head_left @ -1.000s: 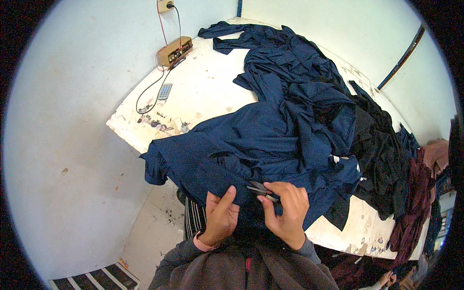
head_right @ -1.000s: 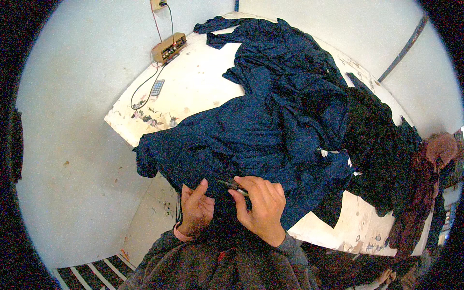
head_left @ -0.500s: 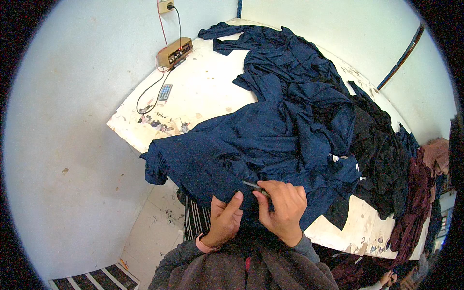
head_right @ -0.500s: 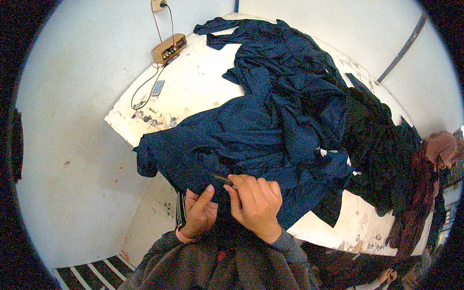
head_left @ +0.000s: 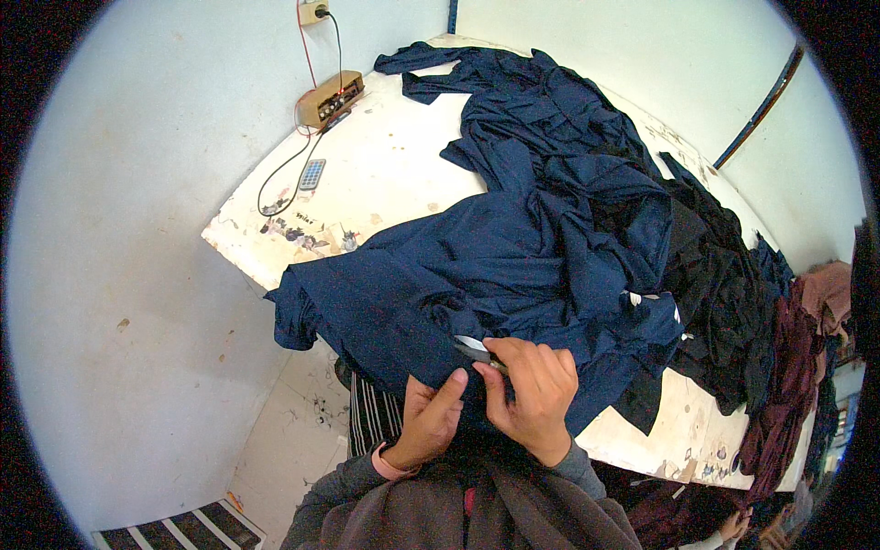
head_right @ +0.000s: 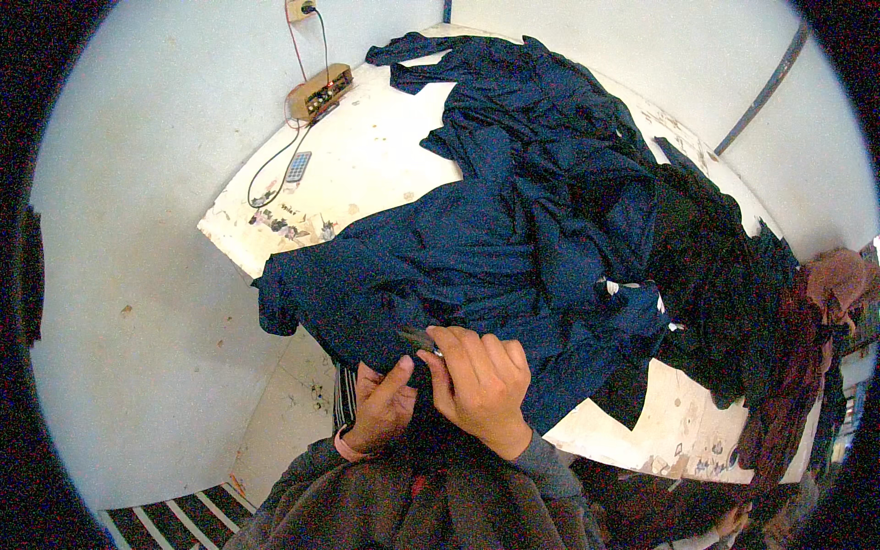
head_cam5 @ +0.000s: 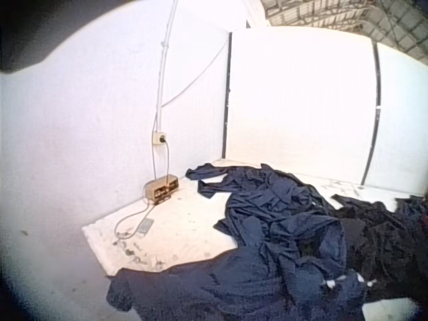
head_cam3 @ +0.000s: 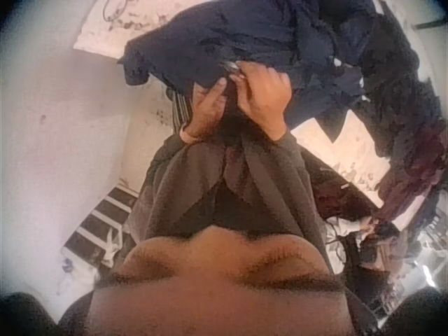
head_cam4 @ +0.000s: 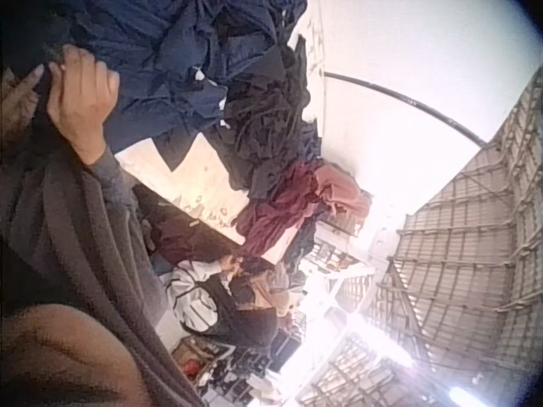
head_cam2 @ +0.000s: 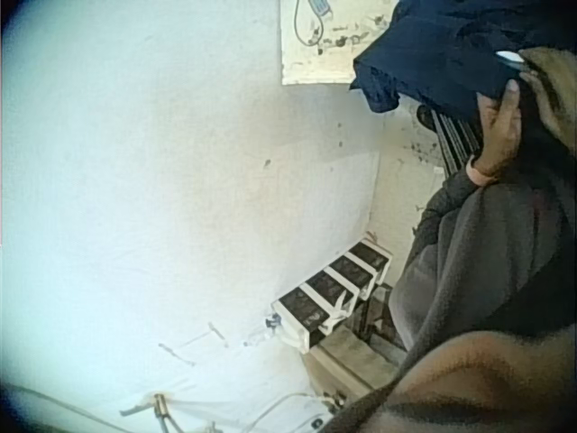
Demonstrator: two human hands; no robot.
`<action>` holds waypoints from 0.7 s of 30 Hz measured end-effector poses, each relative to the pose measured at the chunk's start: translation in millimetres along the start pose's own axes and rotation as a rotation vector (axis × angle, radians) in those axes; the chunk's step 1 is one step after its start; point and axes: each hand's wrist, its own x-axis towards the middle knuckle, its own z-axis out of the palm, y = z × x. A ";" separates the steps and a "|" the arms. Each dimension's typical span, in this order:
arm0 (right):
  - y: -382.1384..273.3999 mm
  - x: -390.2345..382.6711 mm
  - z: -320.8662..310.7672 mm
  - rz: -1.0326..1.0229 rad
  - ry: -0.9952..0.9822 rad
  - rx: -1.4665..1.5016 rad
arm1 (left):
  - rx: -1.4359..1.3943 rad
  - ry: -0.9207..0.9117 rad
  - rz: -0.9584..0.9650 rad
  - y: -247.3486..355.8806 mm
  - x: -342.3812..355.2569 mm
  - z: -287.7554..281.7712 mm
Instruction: The person uses a small blade to cut a dark blue long-sleeved shirt on a white table. They repeatedly lift, fold, and cut sections of the fabric, including the sleeves and body, while other garments lie nearby.
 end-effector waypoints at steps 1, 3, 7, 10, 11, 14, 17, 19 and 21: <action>-0.4 0.6 0.2 0.002 0.004 -0.008 | 0.000 0.005 -0.004 -1.6 -0.1 -0.5; -0.2 0.9 0.2 -0.006 0.003 -0.025 | 0.007 0.004 -0.029 -4.3 -0.8 -5.6; 1.0 -0.4 0.3 -0.013 0.022 0.034 | 0.016 0.002 -0.043 -4.1 0.4 -7.9; -2.7 4.2 0.4 -0.055 -0.029 0.094 | -0.023 -0.019 0.002 -5.5 -0.9 -10.2; -4.0 5.2 0.5 -0.076 -0.062 0.106 | -0.041 -0.032 0.016 -6.5 -1.9 -13.6; 1.7 -4.3 -6.5 -0.266 -0.208 0.248 | 0.089 0.009 -0.157 7.7 1.6 -34.3; 11.3 -16.9 -8.6 -0.196 -0.117 0.474 | -0.088 0.226 -0.124 20.3 15.8 -9.1; 14.5 -19.7 -3.1 -0.043 0.060 0.537 | -0.208 0.108 0.017 21.5 17.8 -18.5; 13.9 -23.7 3.9 0.354 0.179 0.633 | -0.246 0.133 0.011 23.4 17.7 -20.2</action>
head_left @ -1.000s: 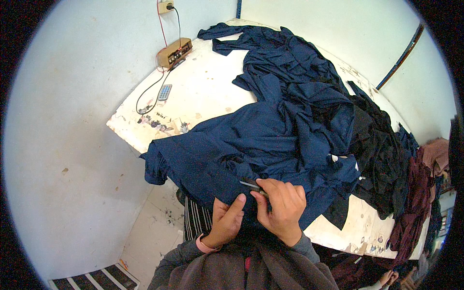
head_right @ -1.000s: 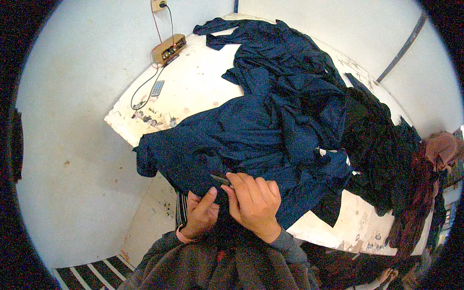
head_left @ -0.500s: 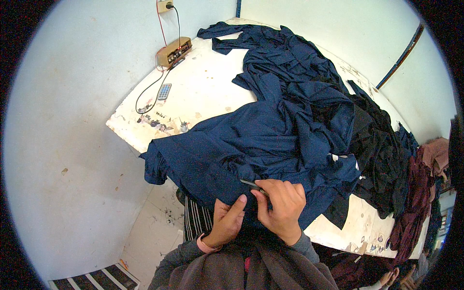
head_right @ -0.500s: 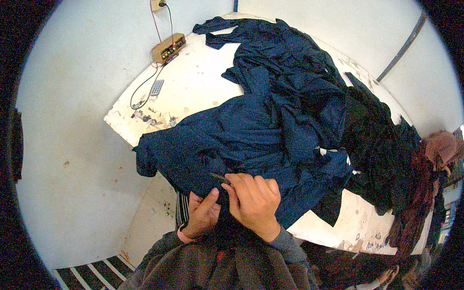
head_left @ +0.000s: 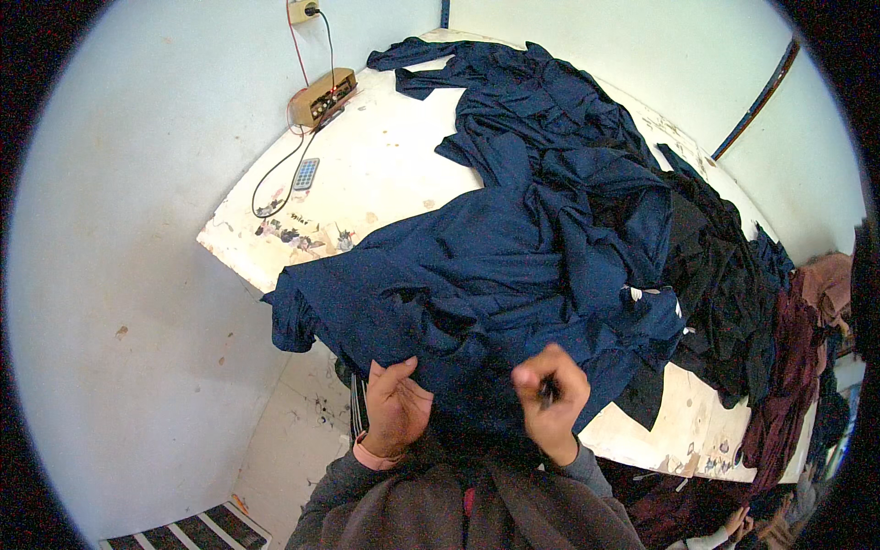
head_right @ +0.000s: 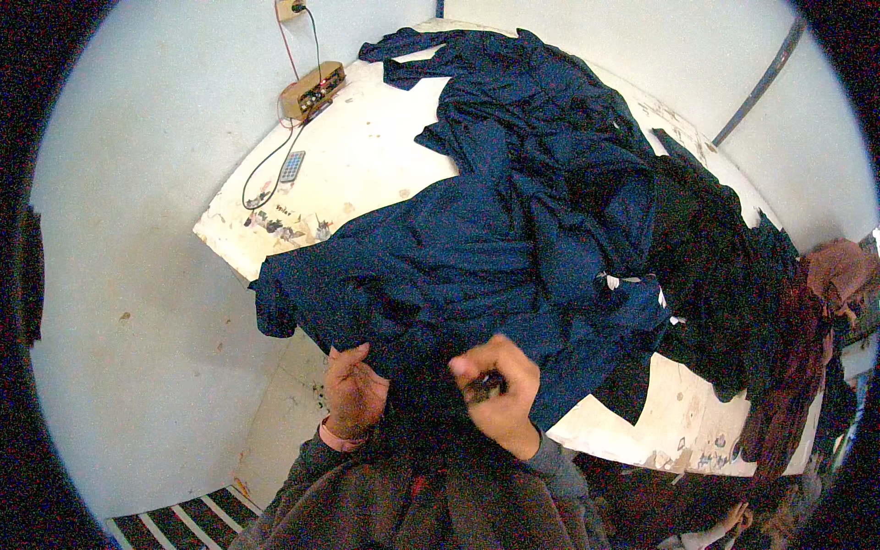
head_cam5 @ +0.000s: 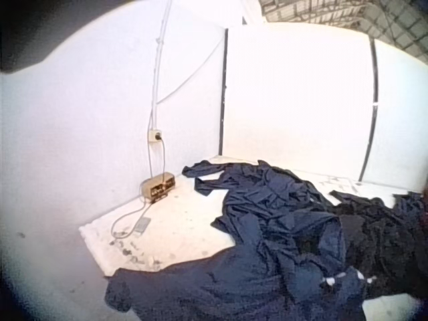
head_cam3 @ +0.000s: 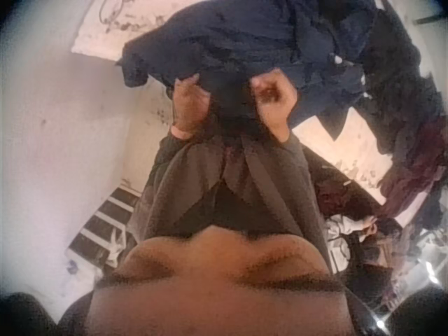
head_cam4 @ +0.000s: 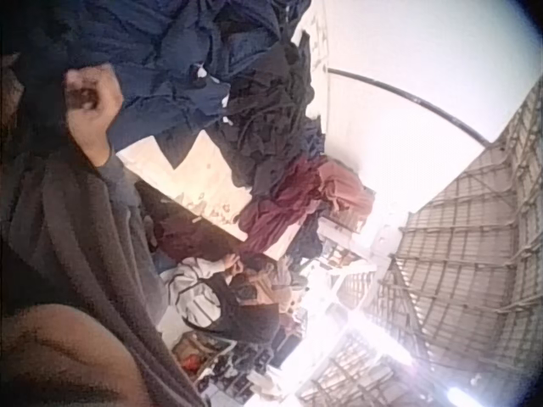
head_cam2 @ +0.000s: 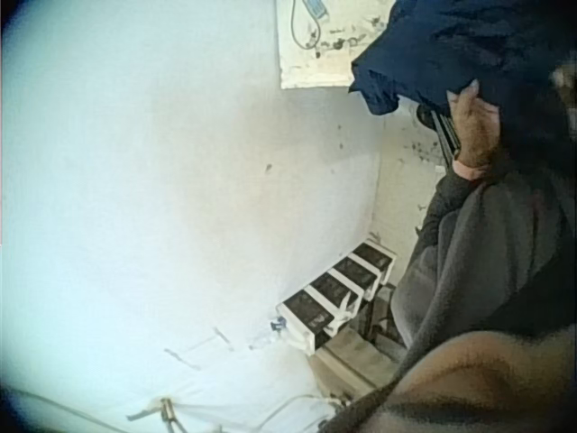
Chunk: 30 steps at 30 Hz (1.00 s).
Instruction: The person uses a small blade to cut a dark blue long-sleeved shirt on a white table. They repeatedly lift, fold, and cut sections of the fabric, including the sleeves and body, while other garments lie nearby.
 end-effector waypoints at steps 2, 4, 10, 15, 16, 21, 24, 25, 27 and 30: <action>4.2 1.8 3.6 0.279 0.110 0.170 | -0.036 0.021 -0.033 1.2 -0.6 -2.9; 4.3 8.3 5.1 0.164 0.055 0.053 | -0.038 0.038 -0.069 2.1 -2.8 -5.7; -2.4 28.7 13.3 0.022 -0.327 -0.131 | 0.015 -0.062 -0.071 -4.9 -3.8 -28.7; 8.1 24.0 2.8 0.129 -0.014 0.253 | 0.079 0.071 -0.012 -0.1 -3.1 -4.3; 13.4 18.6 -2.0 0.191 0.021 0.310 | 0.056 0.043 -0.033 1.2 -2.0 -10.5; 23.1 1.2 -2.0 0.500 0.123 0.731 | -0.047 0.046 -0.048 -0.9 5.0 -24.9; 32.9 -10.0 -5.0 0.548 0.116 0.614 | -0.127 0.017 -0.052 0.2 5.6 -21.4; 35.0 -12.8 -7.3 0.570 0.108 0.536 | -0.150 0.000 -0.057 0.7 5.7 -19.2; 34.3 -14.4 -8.3 0.667 -0.099 0.395 | -0.186 -0.073 -0.073 1.5 5.1 -27.3; 17.6 -9.4 0.4 0.932 -0.391 0.671 | -0.116 -0.070 -0.105 2.3 5.6 -23.5</action>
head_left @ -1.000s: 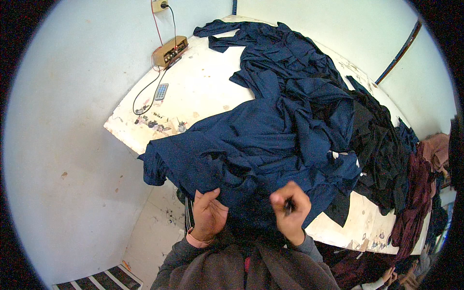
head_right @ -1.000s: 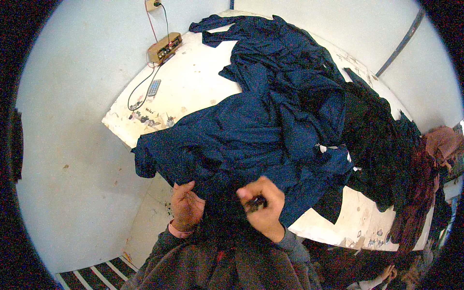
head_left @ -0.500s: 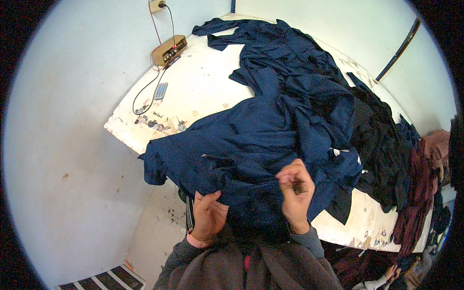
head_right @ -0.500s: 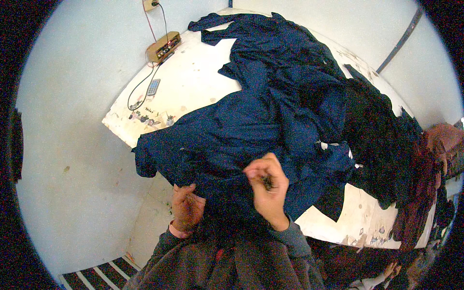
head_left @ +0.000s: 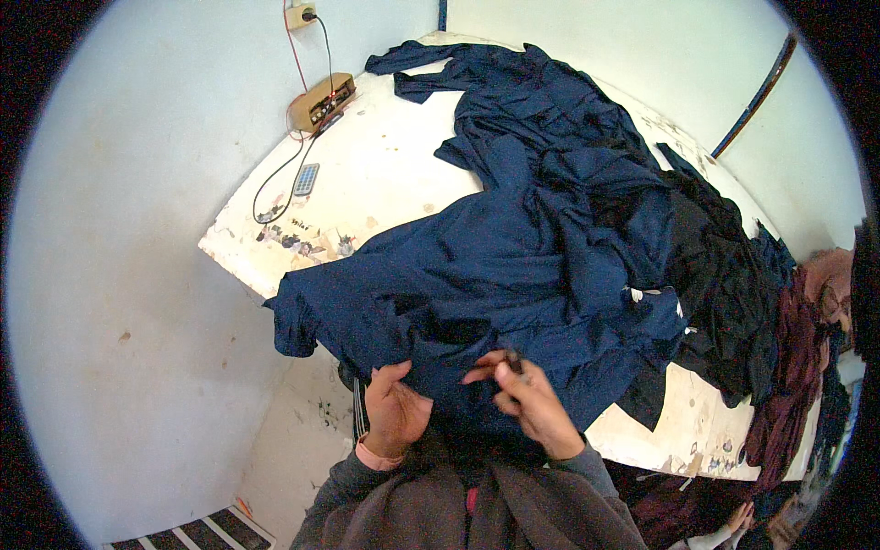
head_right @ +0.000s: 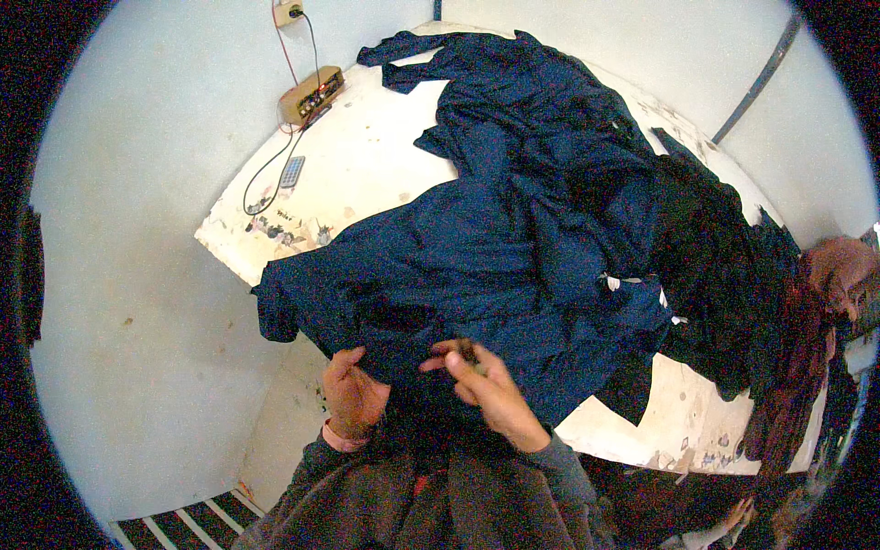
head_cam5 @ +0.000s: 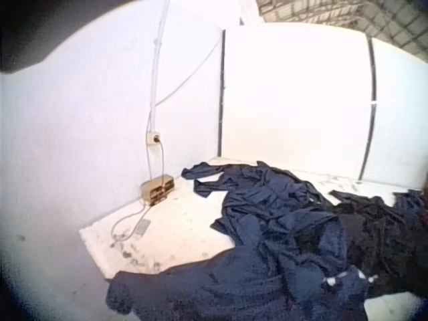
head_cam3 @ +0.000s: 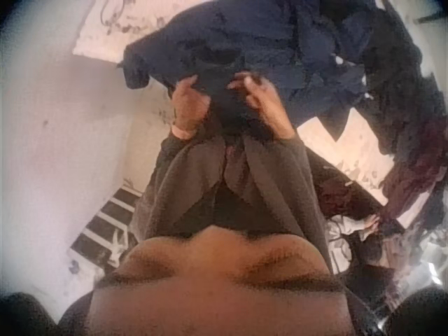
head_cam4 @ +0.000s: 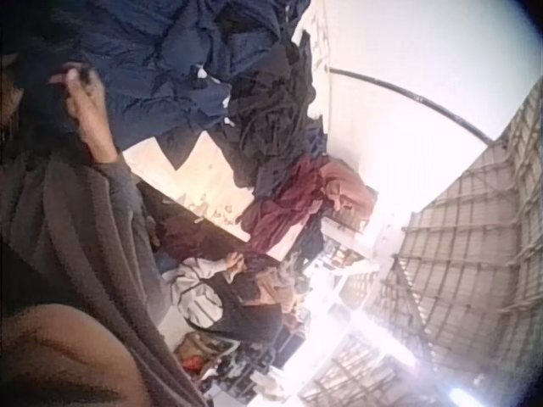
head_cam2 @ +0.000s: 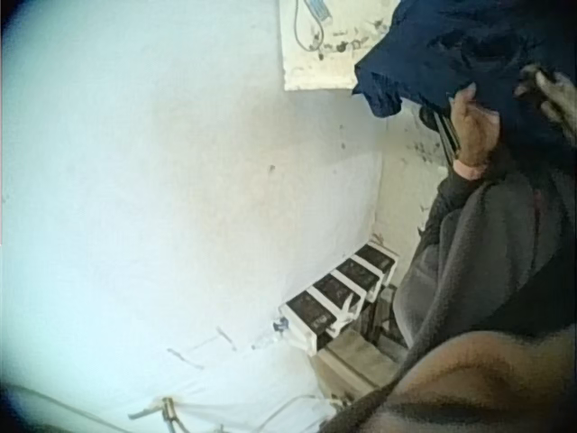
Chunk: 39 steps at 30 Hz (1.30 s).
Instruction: The person uses a small blade to cut a dark blue long-sleeved shirt on a white table. They repeatedly lift, fold, and cut sections of the fabric, including the sleeves and body, while other garments lie nearby.
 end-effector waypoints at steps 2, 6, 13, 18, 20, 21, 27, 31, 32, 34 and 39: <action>15.7 0.2 4.6 0.050 -0.109 0.197 | 0.027 0.011 -0.011 -3.3 0.8 7.7; 10.7 5.4 29.4 -0.059 0.028 0.349 | -0.001 0.059 -0.033 -5.5 -4.0 22.9; 30.0 5.5 30.3 0.200 -0.069 0.328 | 0.003 0.042 0.005 -1.0 -4.7 13.0; 29.8 4.7 33.0 0.076 0.110 0.318 | 0.035 0.103 -0.001 -3.7 -3.2 4.7; 21.9 5.4 28.3 0.007 0.149 0.383 | 0.259 0.230 0.072 -1.7 -4.3 -0.1; 17.4 6.7 26.7 -0.028 0.172 0.413 | 0.437 0.317 0.141 -0.7 -5.3 0.6; 3.8 12.2 25.8 -0.074 0.277 0.334 | 1.262 0.212 0.686 12.9 -4.3 -3.2; 0.1 17.0 34.9 -0.052 0.262 0.302 | 1.647 -0.105 0.855 32.7 8.4 32.6; 3.7 18.9 35.2 -0.060 0.236 0.297 | 1.729 -0.189 0.826 39.2 13.5 27.3; 12.8 20.8 29.4 -0.089 0.221 0.311 | 1.726 -0.028 0.844 41.6 24.8 25.2; 10.9 18.0 20.2 -0.119 0.305 0.344 | 1.369 0.193 0.274 86.5 28.3 3.1</action>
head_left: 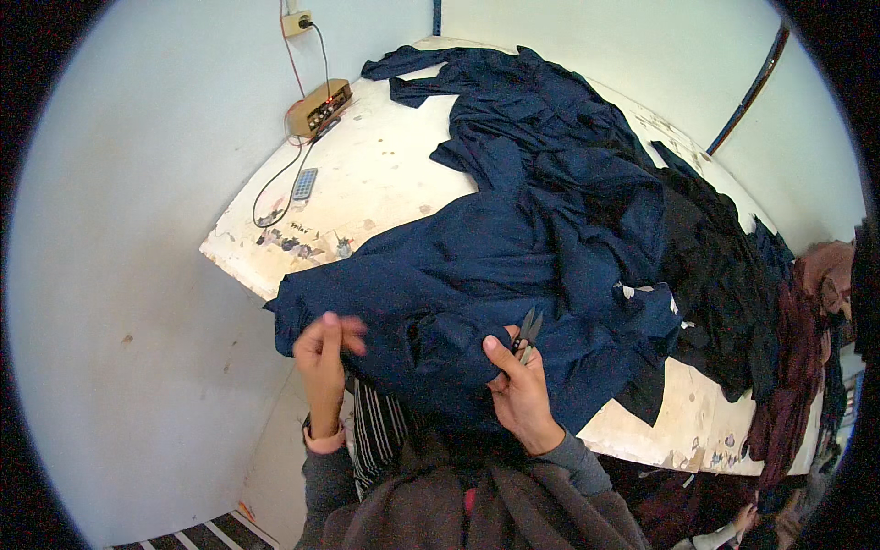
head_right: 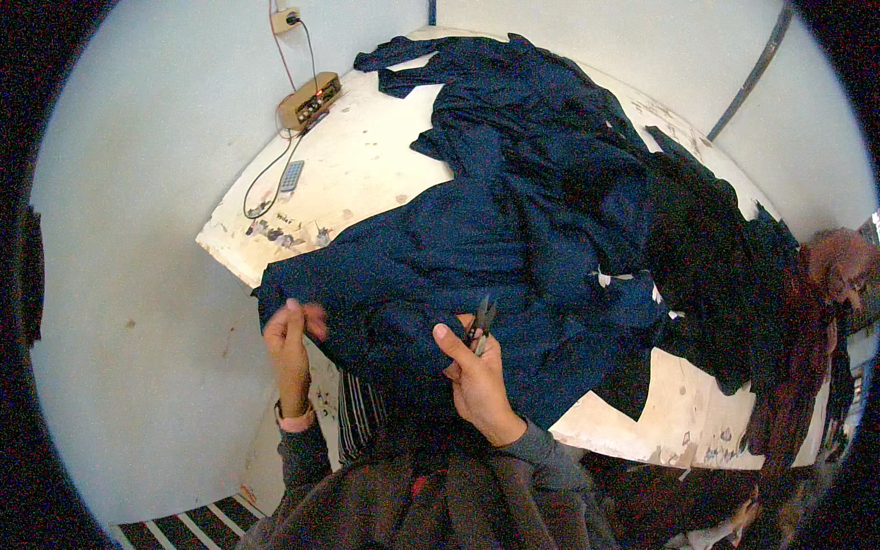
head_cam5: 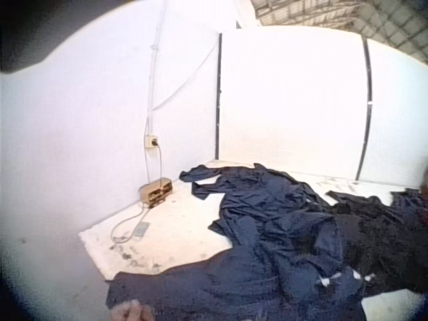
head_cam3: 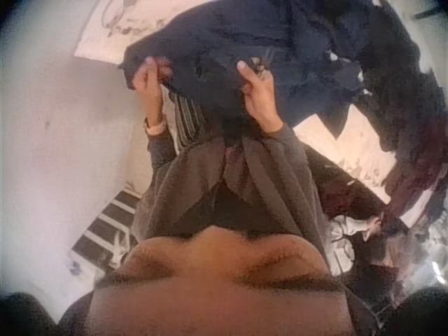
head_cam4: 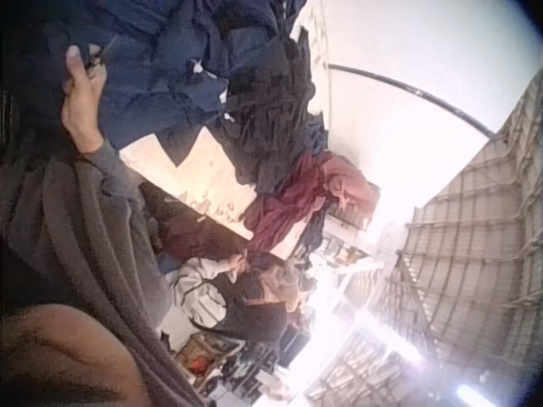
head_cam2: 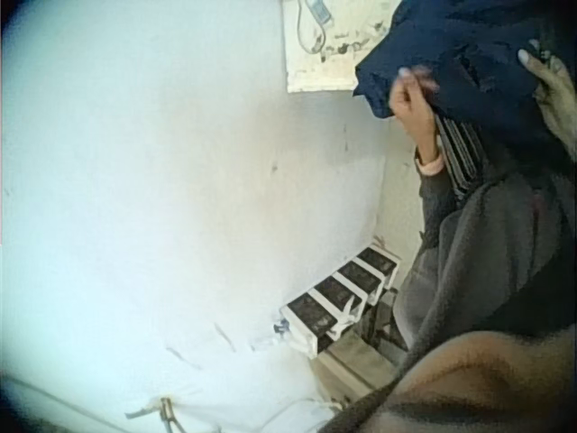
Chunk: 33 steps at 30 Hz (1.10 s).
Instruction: The person uses a small blade to cut a dark blue long-sleeved shirt on a white table. They repeatedly lift, fold, and cut sections of the fabric, including the sleeves and body, while other garments lie nearby.
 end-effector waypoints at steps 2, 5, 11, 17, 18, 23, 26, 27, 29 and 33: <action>-6.4 -3.0 6.3 0.014 0.030 0.003 | -0.050 -0.545 -0.264 -8.2 -15.5 -9.0; -6.2 -2.1 16.7 0.007 -0.031 0.082 | -0.483 -0.941 -0.608 -23.9 -53.8 22.3; -3.9 -4.2 18.9 -0.092 -0.155 0.081 | -1.291 -0.413 -0.534 -71.5 -65.1 86.5; -8.2 10.5 -8.8 -0.749 0.041 -0.897 | -0.567 -0.094 -0.375 0.5 -69.1 91.4; -8.4 8.9 -7.8 -0.829 0.049 -0.964 | -0.379 0.006 -0.344 8.7 -71.1 94.5; -3.6 0.4 6.8 -1.133 -0.014 -1.102 | 0.400 0.385 0.467 -25.2 -46.3 75.7; -7.3 -3.5 13.3 -1.038 -0.137 -1.028 | -0.019 0.231 0.154 -6.4 -50.5 68.1; -12.9 -8.8 22.4 -0.964 -0.189 -0.970 | -0.021 0.157 0.074 -6.7 -51.7 58.2; -17.1 -11.0 23.9 -0.927 -0.307 -0.969 | 0.116 0.154 0.168 2.2 -53.3 51.3; -26.9 -14.8 9.0 -1.051 -0.452 -1.249 | 0.420 0.209 0.460 22.2 -45.6 43.9</action>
